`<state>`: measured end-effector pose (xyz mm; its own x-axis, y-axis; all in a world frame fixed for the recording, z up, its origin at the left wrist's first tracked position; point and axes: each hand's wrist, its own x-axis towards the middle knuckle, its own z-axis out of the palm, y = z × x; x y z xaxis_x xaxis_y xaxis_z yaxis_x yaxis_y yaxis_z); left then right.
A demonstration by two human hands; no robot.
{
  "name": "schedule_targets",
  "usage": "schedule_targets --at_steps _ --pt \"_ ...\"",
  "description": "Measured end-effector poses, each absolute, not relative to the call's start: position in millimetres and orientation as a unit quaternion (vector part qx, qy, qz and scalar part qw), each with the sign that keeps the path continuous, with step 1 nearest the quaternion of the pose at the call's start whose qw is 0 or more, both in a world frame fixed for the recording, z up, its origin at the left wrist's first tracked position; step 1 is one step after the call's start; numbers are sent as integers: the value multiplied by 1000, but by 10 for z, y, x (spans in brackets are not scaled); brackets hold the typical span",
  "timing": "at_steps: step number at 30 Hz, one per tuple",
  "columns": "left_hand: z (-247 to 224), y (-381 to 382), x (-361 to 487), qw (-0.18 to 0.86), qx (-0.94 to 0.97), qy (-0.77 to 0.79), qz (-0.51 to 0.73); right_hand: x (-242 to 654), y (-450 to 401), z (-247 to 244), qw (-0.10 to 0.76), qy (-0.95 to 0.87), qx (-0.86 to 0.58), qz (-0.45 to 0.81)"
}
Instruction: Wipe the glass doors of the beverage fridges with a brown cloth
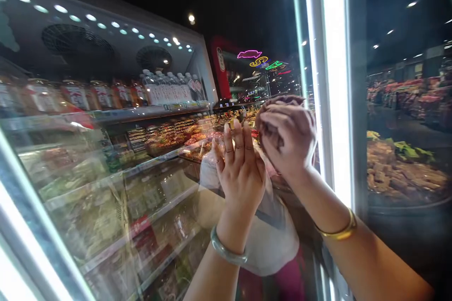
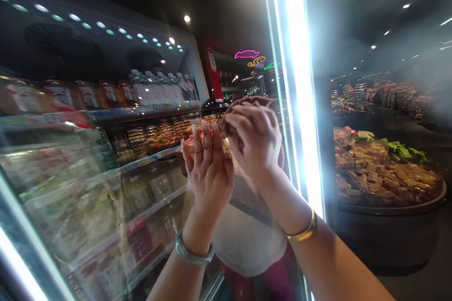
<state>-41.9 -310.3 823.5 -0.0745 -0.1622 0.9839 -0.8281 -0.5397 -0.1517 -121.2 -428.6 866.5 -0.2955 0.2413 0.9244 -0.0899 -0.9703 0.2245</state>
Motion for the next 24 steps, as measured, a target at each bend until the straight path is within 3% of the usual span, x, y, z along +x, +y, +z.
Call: schedule_targets --at_steps 5,12,19,24 --pt "8089 -3113 -468 252 626 -415 611 -1353 -4379 8109 116 89 621 770" --pt "7792 -3199 -573 241 638 -432 590 -1320 -4375 8307 39 58 556 828" --pt "7489 -3176 -571 226 628 -453 592 -1496 -4417 7693 74 76 643 759" --pt "7450 -3182 -604 228 635 -451 584 -1443 -4385 7826 20 41 587 808"
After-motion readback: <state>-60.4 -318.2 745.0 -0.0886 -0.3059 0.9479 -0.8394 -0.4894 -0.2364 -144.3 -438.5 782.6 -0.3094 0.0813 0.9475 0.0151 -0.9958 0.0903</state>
